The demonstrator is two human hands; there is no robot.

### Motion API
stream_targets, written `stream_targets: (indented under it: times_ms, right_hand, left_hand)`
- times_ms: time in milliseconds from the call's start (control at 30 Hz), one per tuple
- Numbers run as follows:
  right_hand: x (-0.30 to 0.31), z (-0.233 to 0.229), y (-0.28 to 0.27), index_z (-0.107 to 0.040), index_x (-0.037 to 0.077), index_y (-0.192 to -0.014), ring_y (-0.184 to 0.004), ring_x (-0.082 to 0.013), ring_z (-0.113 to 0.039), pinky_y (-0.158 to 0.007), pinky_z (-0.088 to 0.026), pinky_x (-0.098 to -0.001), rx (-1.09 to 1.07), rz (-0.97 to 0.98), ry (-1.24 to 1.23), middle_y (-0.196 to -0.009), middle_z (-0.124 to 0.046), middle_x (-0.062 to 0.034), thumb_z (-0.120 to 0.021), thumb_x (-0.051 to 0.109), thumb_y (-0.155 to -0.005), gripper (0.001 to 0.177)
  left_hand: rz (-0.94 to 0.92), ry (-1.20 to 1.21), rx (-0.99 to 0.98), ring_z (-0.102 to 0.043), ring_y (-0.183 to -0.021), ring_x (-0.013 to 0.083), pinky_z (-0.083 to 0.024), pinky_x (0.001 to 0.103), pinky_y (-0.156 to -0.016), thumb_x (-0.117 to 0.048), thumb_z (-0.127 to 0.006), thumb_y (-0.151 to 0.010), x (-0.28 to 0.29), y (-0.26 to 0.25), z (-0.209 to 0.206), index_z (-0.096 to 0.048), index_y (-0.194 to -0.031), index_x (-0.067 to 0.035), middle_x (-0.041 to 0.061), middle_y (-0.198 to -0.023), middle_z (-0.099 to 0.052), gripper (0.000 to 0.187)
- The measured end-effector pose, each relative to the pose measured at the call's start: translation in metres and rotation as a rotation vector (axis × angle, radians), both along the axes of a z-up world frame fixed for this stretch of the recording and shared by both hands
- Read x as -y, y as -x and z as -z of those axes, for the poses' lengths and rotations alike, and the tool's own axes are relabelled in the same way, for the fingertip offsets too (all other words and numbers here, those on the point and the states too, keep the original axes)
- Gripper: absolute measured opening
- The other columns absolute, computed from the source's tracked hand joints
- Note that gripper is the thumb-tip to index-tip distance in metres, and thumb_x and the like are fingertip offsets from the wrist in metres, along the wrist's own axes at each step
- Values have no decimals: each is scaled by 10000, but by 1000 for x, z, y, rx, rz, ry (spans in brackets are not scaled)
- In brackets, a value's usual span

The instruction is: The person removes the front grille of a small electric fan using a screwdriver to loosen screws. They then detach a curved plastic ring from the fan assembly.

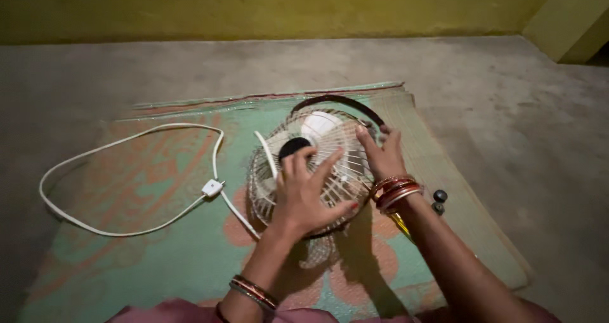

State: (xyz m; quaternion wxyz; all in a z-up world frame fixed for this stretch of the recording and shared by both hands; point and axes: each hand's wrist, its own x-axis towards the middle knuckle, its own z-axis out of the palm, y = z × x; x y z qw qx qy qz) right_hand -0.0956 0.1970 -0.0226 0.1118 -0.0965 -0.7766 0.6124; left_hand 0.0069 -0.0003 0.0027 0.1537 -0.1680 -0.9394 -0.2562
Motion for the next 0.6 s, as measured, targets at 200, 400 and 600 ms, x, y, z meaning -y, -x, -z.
stream_targets:
  times_ms: [200,400,600]
  right_hand:
    - [3,-18,-5,-641,106,-1256,-1290,-403,-538,-1100,-440,-486,-157,-134,-818,-1390,-541,-230,-773,536,-811,633]
    - [-11,-11,-18,-576,106,-1361,-1372,-372,-460,-1148,-337,-519,-276,-187,-797,-1413,-538,-187,-675,472,-929,575]
    - [-14,-5,-20,-583,119,-1359,-1350,-363,-489,-1146,-353,-506,-221,-133,-801,-1439,-540,-173,-644,435,-933,534]
  left_hand:
    - [193,-23,-37,-393,-1426,383,-345,540,-1201,-406,-841,-718,-18,-2,8,-535,-1422,-95,222,-1526,-433,828]
    - [53,60,-7,-304,-1434,390,-205,633,-1184,-419,-782,-800,-16,-3,-8,-542,-1442,-170,198,-1557,-383,729]
    - [-205,-80,116,-387,-1353,404,-386,573,-1062,-307,-682,-912,20,9,-21,-528,-1460,-174,236,-1560,-324,585]
